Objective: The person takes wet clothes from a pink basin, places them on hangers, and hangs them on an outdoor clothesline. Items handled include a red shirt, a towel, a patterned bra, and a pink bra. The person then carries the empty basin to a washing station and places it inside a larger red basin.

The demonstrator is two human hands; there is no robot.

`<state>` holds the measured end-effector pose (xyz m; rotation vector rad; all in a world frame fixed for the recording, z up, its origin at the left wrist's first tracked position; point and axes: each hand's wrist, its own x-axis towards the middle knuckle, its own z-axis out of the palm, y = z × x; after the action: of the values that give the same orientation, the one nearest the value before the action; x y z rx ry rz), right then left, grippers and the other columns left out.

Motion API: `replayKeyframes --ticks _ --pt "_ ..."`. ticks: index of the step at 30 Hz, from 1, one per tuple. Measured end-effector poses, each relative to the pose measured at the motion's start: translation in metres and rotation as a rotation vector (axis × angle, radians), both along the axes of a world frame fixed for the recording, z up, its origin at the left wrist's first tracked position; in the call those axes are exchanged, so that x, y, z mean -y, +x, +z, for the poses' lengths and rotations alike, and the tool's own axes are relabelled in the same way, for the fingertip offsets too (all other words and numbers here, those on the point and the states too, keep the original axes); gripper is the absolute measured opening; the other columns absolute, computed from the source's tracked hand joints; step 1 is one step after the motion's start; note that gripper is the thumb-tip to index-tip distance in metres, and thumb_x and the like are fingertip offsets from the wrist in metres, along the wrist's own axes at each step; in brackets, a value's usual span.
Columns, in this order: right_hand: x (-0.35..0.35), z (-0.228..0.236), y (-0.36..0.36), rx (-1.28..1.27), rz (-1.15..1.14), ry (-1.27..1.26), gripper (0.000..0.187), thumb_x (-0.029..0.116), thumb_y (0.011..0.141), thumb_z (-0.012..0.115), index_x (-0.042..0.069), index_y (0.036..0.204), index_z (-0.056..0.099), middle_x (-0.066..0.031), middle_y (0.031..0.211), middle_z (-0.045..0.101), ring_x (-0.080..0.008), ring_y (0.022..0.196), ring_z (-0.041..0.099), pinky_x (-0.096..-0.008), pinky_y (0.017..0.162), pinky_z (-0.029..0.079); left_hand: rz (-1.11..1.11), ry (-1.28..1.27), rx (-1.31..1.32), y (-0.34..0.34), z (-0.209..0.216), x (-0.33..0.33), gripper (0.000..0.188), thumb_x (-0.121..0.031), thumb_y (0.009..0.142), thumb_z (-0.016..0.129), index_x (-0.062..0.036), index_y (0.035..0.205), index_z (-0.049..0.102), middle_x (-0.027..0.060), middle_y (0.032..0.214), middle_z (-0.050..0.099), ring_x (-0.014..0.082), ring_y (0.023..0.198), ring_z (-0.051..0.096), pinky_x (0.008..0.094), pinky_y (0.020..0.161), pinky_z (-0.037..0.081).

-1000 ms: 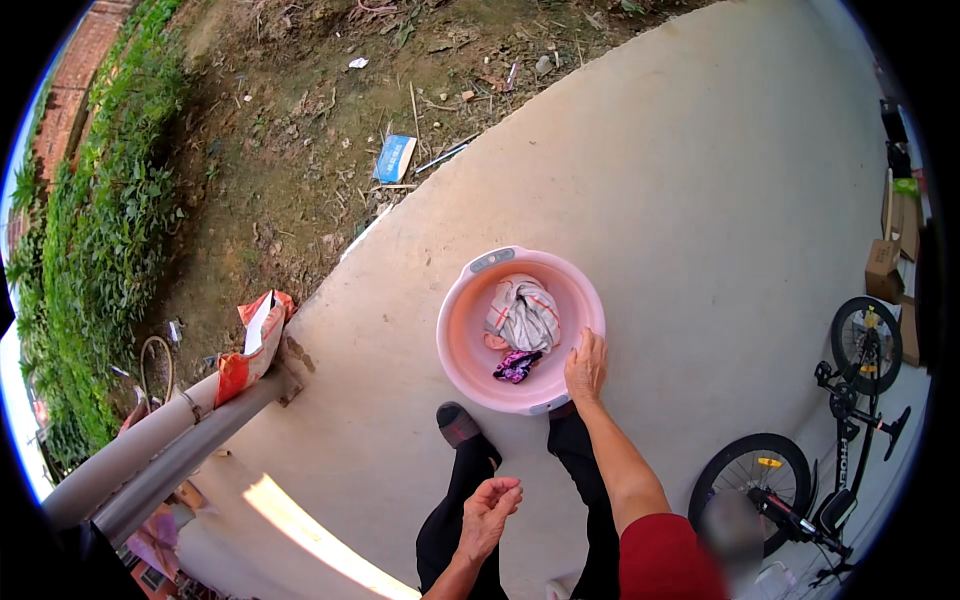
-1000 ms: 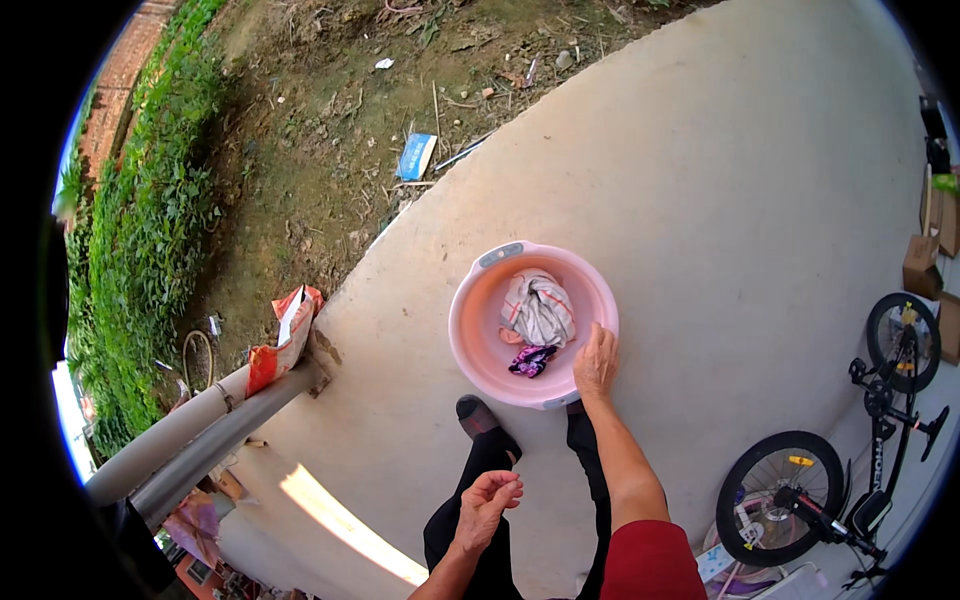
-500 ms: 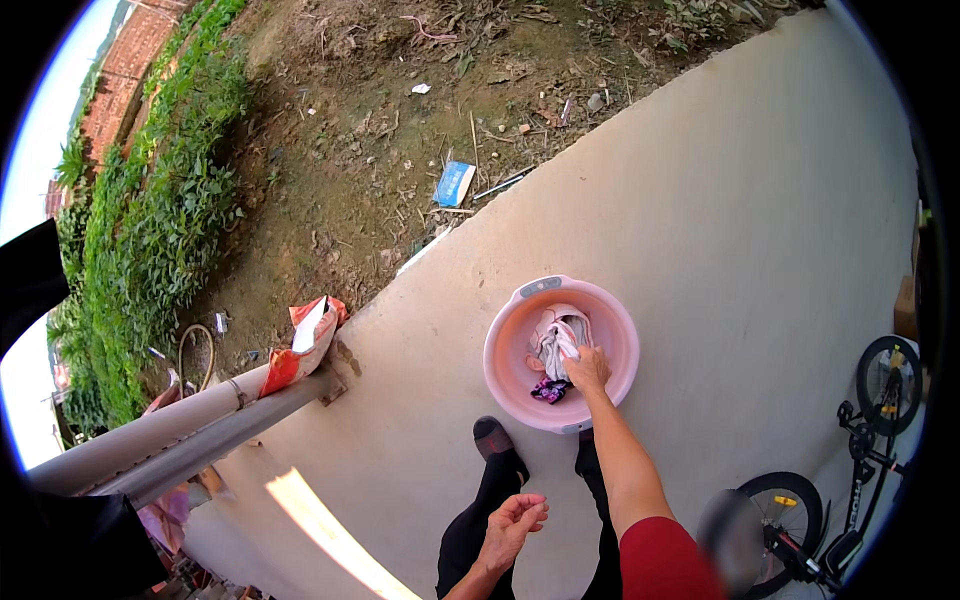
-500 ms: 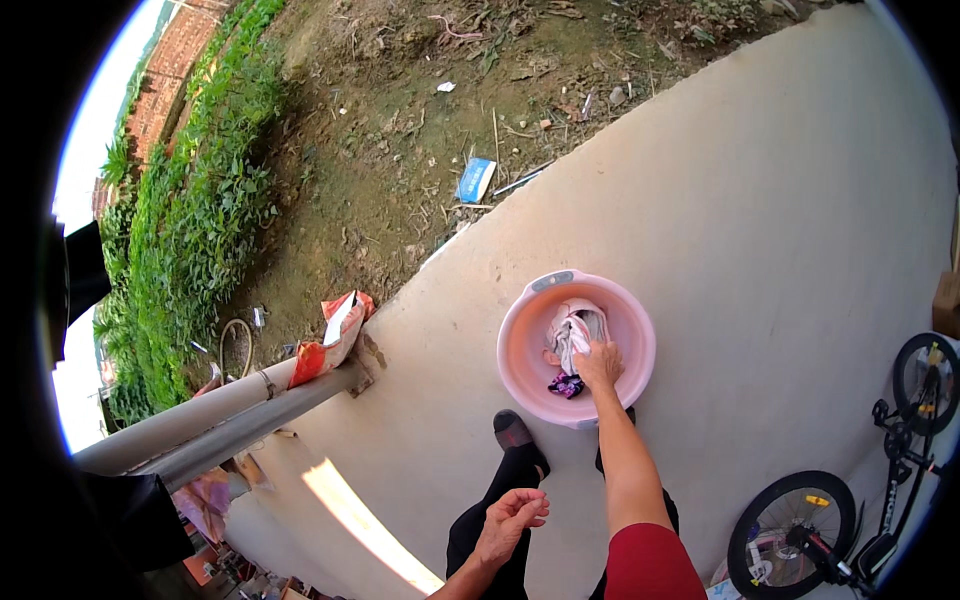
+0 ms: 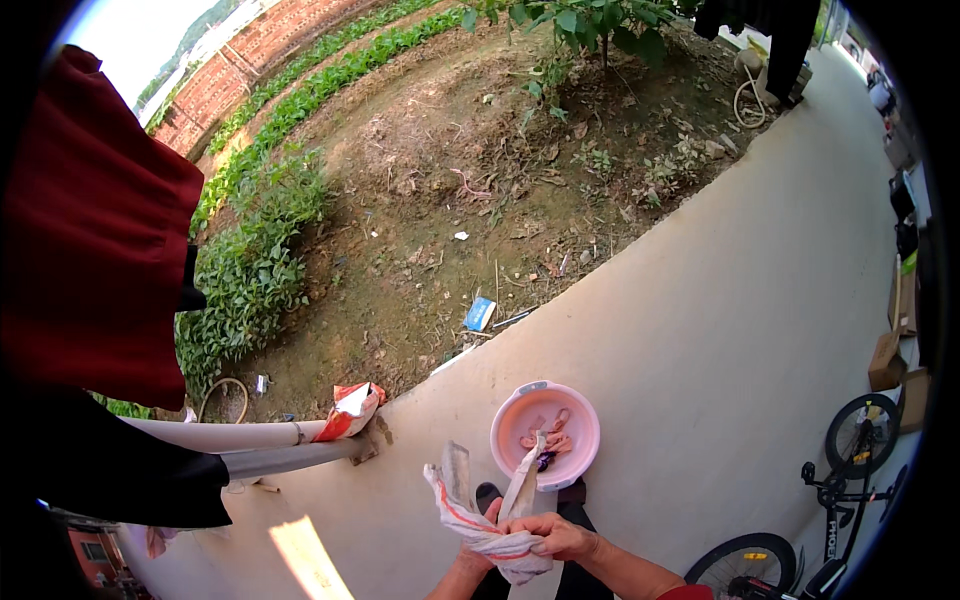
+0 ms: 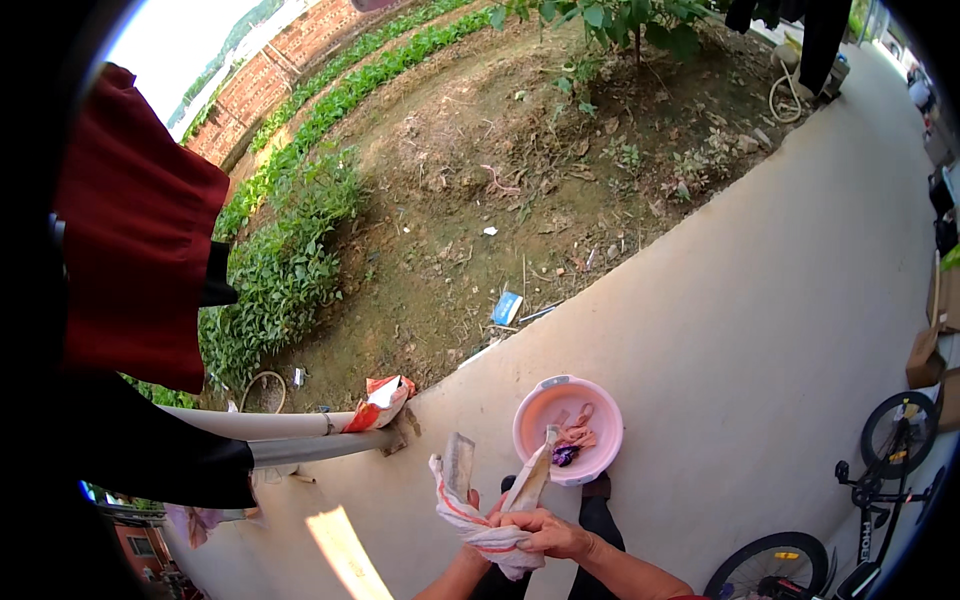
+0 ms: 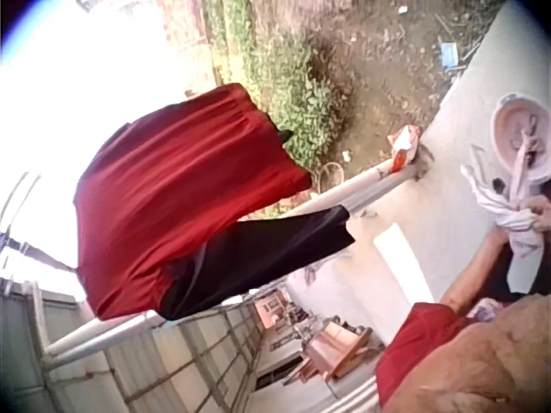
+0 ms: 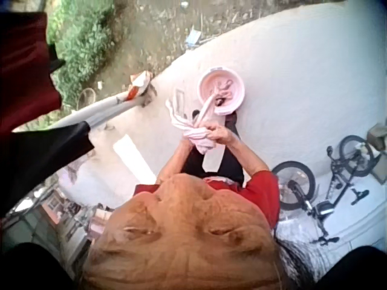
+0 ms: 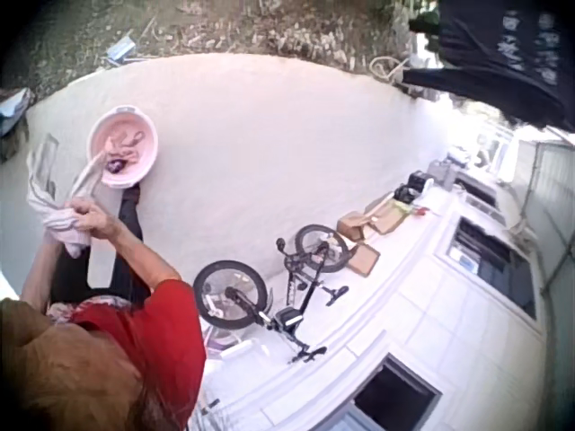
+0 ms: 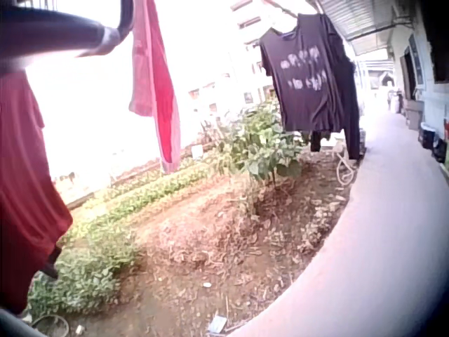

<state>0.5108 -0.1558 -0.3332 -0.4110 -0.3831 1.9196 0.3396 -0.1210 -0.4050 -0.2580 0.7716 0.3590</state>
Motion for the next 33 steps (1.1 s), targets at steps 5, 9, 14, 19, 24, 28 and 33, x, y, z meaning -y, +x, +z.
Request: replayKeyframes --ticks 5,9,14,19,24,28,33 --pt "0.037 0.068 -0.059 -0.211 0.218 0.007 0.046 0.040 0.077 0.063 0.000 0.098 0.058 -0.0071 0.072 0.057 -0.0116 0.065 0.054 -0.0220 0.064 0.041 -0.082 0.034 0.331 0.030 0.087 -0.007 0.071 -0.053 0.083 0.047 -0.0089 0.134 0.027 0.0212 0.127 0.040 0.0322 0.108 0.048 0.0457 0.081 0.046" --pt "0.047 0.111 -0.044 -0.156 0.296 -0.079 0.041 0.033 0.079 0.057 -0.003 0.100 0.054 -0.0042 0.082 0.052 -0.0110 0.077 0.049 -0.0229 0.070 0.038 -0.142 -0.037 0.324 0.025 0.090 0.009 0.042 -0.034 0.088 0.052 -0.0069 0.118 0.042 0.0111 0.096 0.056 0.0185 0.072 0.056 0.0310 0.056 0.048" --pt "0.055 0.152 -0.013 -0.033 0.185 0.069 0.035 0.032 0.074 0.059 -0.003 0.074 0.056 -0.0156 0.105 0.055 -0.0237 0.093 0.051 -0.0358 0.084 0.036 -0.209 -0.079 0.269 0.020 0.115 0.015 0.028 -0.028 0.091 0.043 -0.0052 0.085 0.057 0.0061 0.067 0.059 0.0167 0.052 0.054 0.0291 0.048 0.047" --pt "0.060 0.194 0.015 0.005 -0.063 0.296 0.036 0.033 0.069 0.057 0.000 0.057 0.050 -0.0114 0.063 0.054 -0.0225 0.063 0.050 -0.0334 0.063 0.037 0.272 0.092 -0.419 0.005 0.150 0.010 0.029 -0.026 0.085 0.042 -0.0019 0.088 0.058 0.0101 0.074 0.062 0.0277 0.061 0.060 0.0408 0.061 0.050" --pt "0.080 0.202 0.033 0.253 0.050 0.013 0.031 0.027 0.074 0.058 -0.003 0.070 0.057 -0.0111 0.071 0.057 -0.0182 0.071 0.052 -0.0269 0.067 0.038 0.674 0.358 0.188 -0.035 0.237 -0.014 0.020 -0.030 0.076 0.058 -0.0096 0.077 0.055 0.0016 0.065 0.055 0.0146 0.050 0.046 0.0291 0.050 0.036" --pt "0.081 0.209 0.030 1.080 0.272 0.178 0.032 0.030 0.079 0.060 -0.001 0.081 0.057 -0.0085 0.079 0.058 -0.0167 0.074 0.054 -0.0279 0.067 0.042 0.661 0.744 0.063 -0.019 0.307 0.005 0.025 -0.014 0.080 0.059 -0.0086 0.104 0.053 0.0037 0.088 0.060 0.0147 0.071 0.057 0.0302 0.064 0.047" --pt "0.067 0.245 0.000 1.341 0.021 0.561 0.057 0.039 0.076 0.061 0.000 0.115 0.048 -0.0161 0.099 0.058 -0.0280 0.094 0.056 -0.0335 0.084 0.043 0.432 1.232 -0.205 -0.009 0.375 0.044 0.051 0.005 0.075 0.062 -0.0058 0.122 0.045 0.0056 0.107 0.058 0.0144 0.096 0.057 0.0282 0.082 0.048"
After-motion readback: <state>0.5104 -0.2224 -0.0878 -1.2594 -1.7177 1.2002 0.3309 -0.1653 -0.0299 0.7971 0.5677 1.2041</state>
